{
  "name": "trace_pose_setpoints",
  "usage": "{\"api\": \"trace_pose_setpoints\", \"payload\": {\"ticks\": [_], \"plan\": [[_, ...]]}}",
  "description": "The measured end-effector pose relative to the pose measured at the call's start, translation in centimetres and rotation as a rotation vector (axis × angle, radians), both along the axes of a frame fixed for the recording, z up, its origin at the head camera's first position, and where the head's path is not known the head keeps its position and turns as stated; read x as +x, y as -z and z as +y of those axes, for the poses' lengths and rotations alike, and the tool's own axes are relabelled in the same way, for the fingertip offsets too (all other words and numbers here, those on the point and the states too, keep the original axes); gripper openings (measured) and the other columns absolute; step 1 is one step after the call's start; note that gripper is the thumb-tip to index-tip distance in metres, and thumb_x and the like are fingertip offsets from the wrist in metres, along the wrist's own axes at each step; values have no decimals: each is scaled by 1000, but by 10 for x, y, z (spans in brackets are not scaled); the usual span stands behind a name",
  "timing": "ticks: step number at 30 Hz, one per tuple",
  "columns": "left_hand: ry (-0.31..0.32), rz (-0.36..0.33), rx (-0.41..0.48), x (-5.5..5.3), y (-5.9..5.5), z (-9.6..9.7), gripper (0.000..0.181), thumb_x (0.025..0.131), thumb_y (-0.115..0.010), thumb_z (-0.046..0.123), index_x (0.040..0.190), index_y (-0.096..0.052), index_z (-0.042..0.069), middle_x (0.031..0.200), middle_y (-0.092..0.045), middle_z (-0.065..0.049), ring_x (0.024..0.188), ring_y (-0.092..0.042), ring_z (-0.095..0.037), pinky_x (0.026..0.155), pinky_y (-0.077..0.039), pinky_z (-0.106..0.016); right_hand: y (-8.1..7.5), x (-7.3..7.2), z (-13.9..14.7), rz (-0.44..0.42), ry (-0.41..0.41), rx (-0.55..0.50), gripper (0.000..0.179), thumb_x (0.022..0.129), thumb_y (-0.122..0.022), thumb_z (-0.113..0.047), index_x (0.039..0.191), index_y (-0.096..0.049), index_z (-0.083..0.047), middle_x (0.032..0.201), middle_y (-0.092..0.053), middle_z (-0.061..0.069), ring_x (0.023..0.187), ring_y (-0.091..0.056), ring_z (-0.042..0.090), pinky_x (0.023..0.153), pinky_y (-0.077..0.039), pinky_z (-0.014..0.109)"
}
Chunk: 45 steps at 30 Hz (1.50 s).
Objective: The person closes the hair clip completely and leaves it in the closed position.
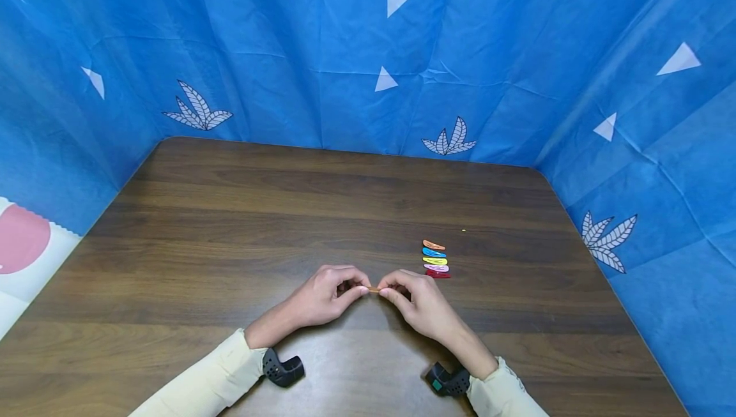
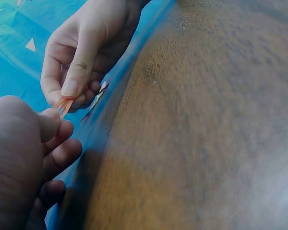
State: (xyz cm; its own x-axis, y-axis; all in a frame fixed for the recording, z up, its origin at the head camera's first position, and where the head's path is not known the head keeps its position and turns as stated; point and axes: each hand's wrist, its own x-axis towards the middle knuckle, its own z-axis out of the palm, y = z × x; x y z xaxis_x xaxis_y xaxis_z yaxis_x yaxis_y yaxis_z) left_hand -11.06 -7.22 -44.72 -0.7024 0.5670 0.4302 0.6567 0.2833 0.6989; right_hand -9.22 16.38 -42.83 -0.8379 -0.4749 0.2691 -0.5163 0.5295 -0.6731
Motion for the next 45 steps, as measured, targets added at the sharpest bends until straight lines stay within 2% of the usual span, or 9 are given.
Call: {"api": "trace_pose_setpoints", "payload": {"ticks": [9,15,21,25,31,38,45], "plan": [[0,-11,0,0,0,-1,5,97,-71,9,98,-74,13,87,-71,4,74,-54,2,64,-49,-19,-1,0,-1,-15,0,-12,3,98,-71,-15,95,-73,-17,91,-68,-11,78,-58,2,70,-51,22],[-10,-22,20,0,-1,0,4,97,-72,9,98,-74,12,86,-71,4,73,-54,2,61,-49,-19,1,-1,-1,-52,8,-28,7,99,-70,-19,95,-72,-14,88,-67,-10,72,-56,1,65,-50,21],[-26,-27,26,0,0,1,4,96,-73,10,98,-74,14,85,-70,5,71,-53,2,60,-48,-19,1,-1,0,-63,10,-29,5,99,-70,-19,95,-72,-16,88,-67,-10,73,-57,1,65,-50,22],[-37,-36,23,-1,1,1,4,96,-73,11,97,-74,15,84,-69,7,70,-54,2,59,-49,-19,2,0,1,-9,8,-23,3,98,-72,-17,95,-72,-18,87,-65,-12,74,-57,1,65,-52,23],[-46,-43,23,-1,1,2,2,96,-73,14,98,-74,14,84,-69,7,72,-57,1,60,-50,-20,4,-2,2,125,-18,-38,7,96,-75,-12,95,-72,-19,86,-64,-12,75,-56,1,64,-52,23],[-53,-72,24,-1,0,1,5,98,-71,20,97,-74,16,84,-68,11,72,-56,2,61,-49,-20,-1,-3,3,174,-36,-48,4,98,-73,-18,95,-74,-16,91,-67,-13,79,-58,1,65,-53,21],[-62,-99,13,0,-1,1,7,99,-70,19,95,-75,16,83,-68,10,70,-54,1,61,-49,-21,0,-5,3,278,-50,-55,2,96,-74,-16,95,-75,-15,94,-71,-8,81,-60,7,66,-52,20]]}}
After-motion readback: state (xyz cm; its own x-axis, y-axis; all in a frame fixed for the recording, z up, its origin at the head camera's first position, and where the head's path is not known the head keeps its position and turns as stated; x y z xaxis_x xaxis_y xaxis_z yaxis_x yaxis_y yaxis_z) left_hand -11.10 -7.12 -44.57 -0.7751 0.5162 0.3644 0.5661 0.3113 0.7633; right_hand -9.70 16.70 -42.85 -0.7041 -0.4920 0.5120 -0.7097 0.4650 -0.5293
